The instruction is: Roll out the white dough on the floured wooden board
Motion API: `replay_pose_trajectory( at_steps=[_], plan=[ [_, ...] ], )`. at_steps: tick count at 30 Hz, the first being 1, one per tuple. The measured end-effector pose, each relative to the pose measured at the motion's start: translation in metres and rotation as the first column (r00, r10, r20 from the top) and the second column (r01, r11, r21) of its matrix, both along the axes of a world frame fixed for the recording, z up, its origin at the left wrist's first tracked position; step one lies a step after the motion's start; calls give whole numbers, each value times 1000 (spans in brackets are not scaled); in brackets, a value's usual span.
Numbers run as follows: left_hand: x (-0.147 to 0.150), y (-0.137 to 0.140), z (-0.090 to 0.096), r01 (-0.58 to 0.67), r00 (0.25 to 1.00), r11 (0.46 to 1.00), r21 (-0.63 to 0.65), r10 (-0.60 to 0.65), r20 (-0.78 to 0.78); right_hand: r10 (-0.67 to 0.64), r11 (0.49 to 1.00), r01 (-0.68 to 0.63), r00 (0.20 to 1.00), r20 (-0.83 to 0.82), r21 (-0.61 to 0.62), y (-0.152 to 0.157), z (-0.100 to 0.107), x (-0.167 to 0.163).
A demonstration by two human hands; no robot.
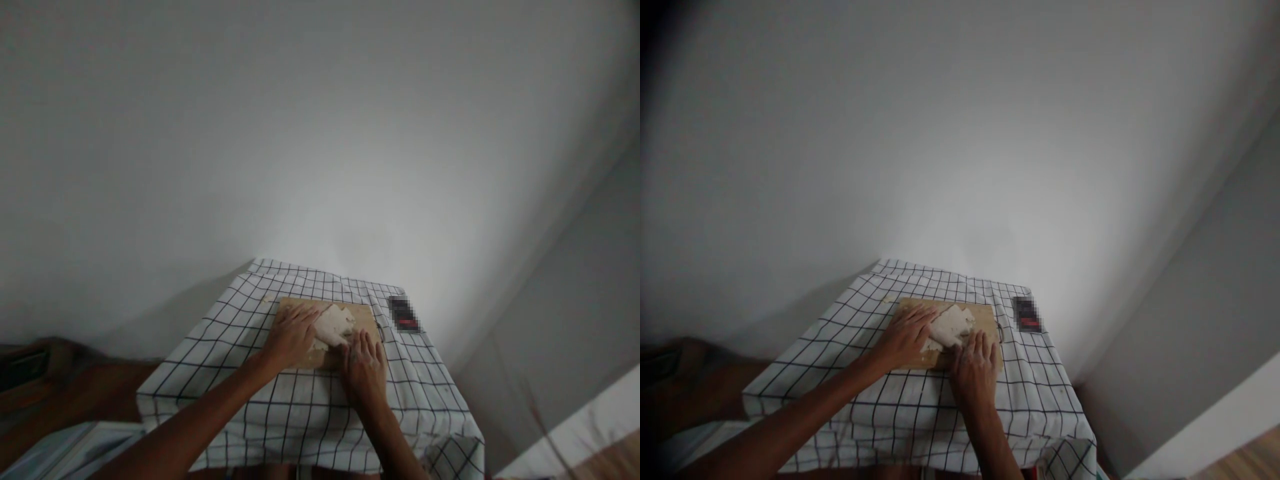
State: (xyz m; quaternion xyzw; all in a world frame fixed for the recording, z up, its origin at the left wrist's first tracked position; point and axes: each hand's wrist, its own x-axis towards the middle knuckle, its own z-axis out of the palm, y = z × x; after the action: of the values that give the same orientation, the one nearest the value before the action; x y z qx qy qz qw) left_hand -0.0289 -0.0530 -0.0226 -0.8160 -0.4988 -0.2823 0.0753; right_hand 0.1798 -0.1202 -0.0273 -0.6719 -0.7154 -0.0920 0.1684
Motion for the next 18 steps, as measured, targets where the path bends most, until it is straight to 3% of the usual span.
replay_pose_trajectory(
  at_steps=[6, 8, 13, 18],
  plan=[
    [14, 8, 14, -36, 998, 999, -1, 36, -47, 36, 999, -35, 999, 33, -13, 44, 18, 14],
    [21, 17, 20, -72, 995, 997, -17, 71, -76, 41, 996, -38, 999, 35, -78, 63, 23, 20],
    [33, 53, 28, -196, 973, 966, -168, 170, -158, 150, 965, -130, 986, 78, -227, 110, 35, 34],
    [33, 106, 29, -198, 973, 899, -389, 133, -188, 290, 931, -225, 934, 210, -287, 160, 39, 42]
  ],
)
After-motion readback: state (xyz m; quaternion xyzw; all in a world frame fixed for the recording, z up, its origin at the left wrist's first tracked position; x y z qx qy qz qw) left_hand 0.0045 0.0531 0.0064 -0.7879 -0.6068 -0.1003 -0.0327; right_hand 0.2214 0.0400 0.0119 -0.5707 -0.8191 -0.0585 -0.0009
